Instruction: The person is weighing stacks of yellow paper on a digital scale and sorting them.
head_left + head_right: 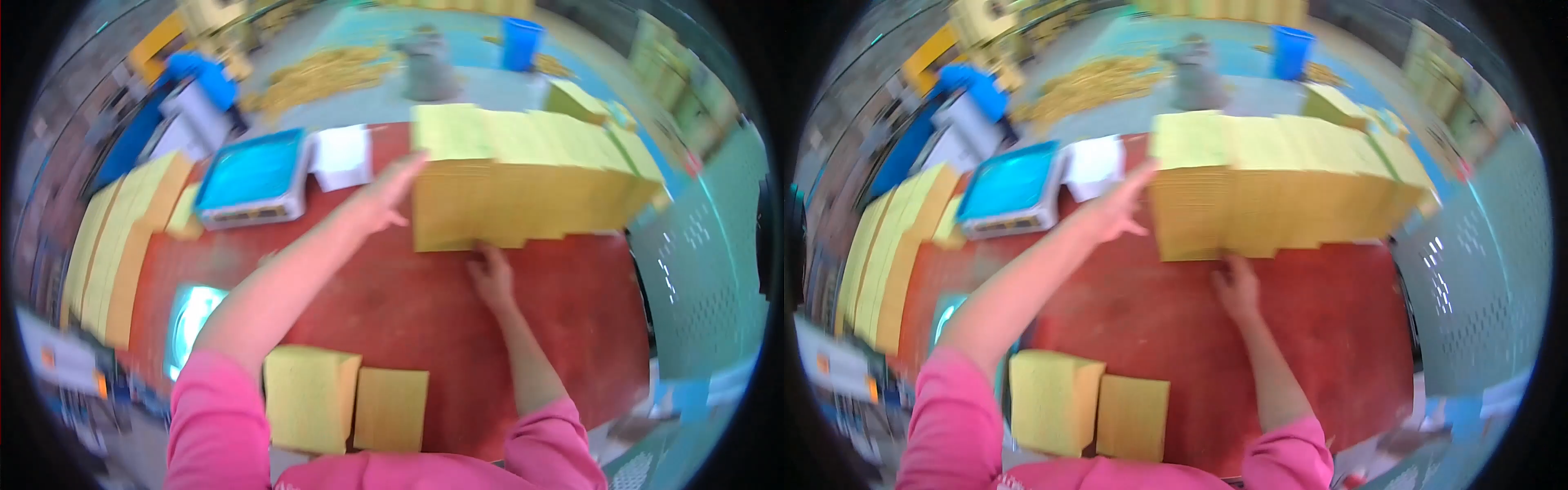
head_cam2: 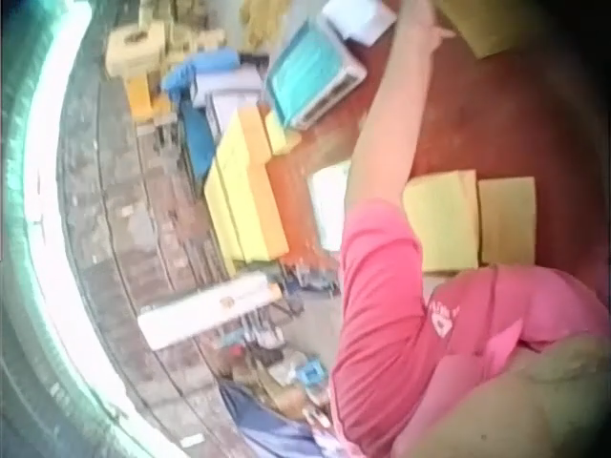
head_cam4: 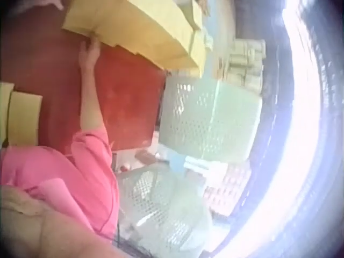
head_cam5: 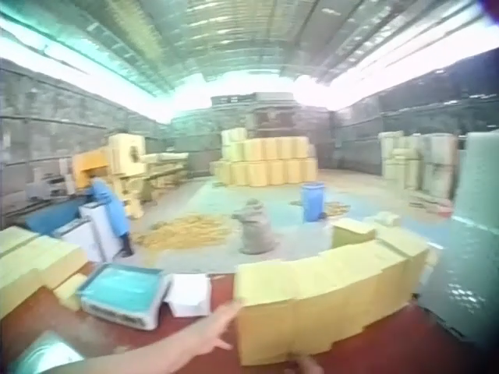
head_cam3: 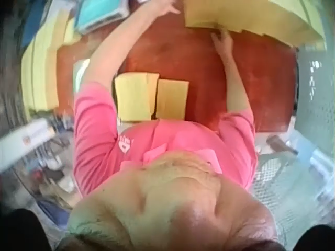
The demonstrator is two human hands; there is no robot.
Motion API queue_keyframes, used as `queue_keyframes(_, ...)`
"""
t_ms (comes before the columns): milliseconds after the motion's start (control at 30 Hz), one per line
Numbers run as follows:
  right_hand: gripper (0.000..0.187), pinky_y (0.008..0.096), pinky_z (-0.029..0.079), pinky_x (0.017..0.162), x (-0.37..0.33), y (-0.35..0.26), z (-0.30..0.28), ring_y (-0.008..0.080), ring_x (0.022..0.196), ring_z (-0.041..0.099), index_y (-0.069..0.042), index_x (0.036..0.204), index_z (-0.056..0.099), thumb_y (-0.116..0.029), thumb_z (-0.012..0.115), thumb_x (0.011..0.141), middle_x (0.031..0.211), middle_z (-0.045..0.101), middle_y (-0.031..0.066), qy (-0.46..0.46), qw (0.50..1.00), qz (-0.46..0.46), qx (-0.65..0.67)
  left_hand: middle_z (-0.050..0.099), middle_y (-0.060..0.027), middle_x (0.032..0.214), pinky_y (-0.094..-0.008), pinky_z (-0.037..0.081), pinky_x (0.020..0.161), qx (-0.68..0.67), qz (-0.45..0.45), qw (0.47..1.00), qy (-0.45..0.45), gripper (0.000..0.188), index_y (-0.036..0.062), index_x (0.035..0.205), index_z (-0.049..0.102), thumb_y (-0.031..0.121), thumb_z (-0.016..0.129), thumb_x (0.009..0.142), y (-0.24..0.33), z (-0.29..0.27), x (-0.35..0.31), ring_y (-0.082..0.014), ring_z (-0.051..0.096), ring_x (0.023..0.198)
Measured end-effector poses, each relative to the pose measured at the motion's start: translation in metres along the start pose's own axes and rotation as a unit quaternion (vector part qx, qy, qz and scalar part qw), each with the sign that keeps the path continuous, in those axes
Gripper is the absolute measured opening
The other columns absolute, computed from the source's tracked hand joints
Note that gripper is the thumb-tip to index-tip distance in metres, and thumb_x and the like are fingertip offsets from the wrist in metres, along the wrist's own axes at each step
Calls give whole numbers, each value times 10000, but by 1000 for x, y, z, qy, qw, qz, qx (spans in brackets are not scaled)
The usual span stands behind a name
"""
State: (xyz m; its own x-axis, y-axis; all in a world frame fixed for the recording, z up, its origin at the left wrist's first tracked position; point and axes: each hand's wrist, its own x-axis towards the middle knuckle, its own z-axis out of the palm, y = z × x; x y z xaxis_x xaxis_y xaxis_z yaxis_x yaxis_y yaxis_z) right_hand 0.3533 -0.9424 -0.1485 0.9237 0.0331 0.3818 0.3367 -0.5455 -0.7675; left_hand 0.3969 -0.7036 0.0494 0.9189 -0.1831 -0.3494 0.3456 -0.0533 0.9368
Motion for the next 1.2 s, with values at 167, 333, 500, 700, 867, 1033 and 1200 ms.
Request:
queue_keyframes(167,342,346,452,985,-13,25,-41,224,1139,581,22,1221,605,-94,578,900,1233,622,119,-66,964,163,200,398,-168,1489,-478,383,1057,152,120,978,-75,757,68,1470,355,515,570,897,-18,8,-56,-307,374,1367)
queue_keyframes(333,252,314,475,941,-61,-88,-55,172,1088,596,8,1168,601,-105,522,957,1159,621,107,-95,930,213,283,396,-232,1482,-381,406,1070,270,161,948,46,844,-41,1471,309,419,654,853,-55,-103,-145,-321,451,1332)
queue_keyframes(500,267,306,487,819,-108,-256,-43,187,909,604,16,1146,593,-143,493,958,984,611,90,-161,947,11,278,562,-168,1340,-344,454,984,251,119,942,189,655,-59,1346,496,359,658,869,-75,-260,-254,-240,558,1195)
queue_keyframes(700,225,350,515,818,-174,-445,43,240,853,642,37,1065,646,-129,562,939,973,659,154,-261,926,-104,251,532,-75,1331,-407,455,972,83,14,943,321,542,85,1309,543,440,614,906,-136,-451,-372,-218,492,1216)
queue_keyframes(867,175,320,518,762,-228,-527,160,191,813,633,15,1065,655,-49,568,927,930,655,90,-301,928,-59,210,558,-81,1300,-393,477,927,86,-1,956,282,516,81,1277,572,440,612,909,-193,-575,-445,-217,510,1177)
queue_keyframes(1033,235,272,501,808,-250,-606,279,150,907,624,15,1149,620,-6,553,925,1002,664,86,-411,852,104,307,588,-56,1244,-369,486,888,71,-95,956,267,479,88,1220,600,453,604,910,-241,-664,-486,-179,525,1133)
queue_keyframes(1200,238,303,505,822,-289,-632,412,177,935,621,15,1159,601,-47,520,944,1039,650,91,-390,805,207,396,606,-60,1204,-351,494,874,103,-63,968,220,459,85,1203,604,441,584,915,-215,-721,-482,-183,565,1108)
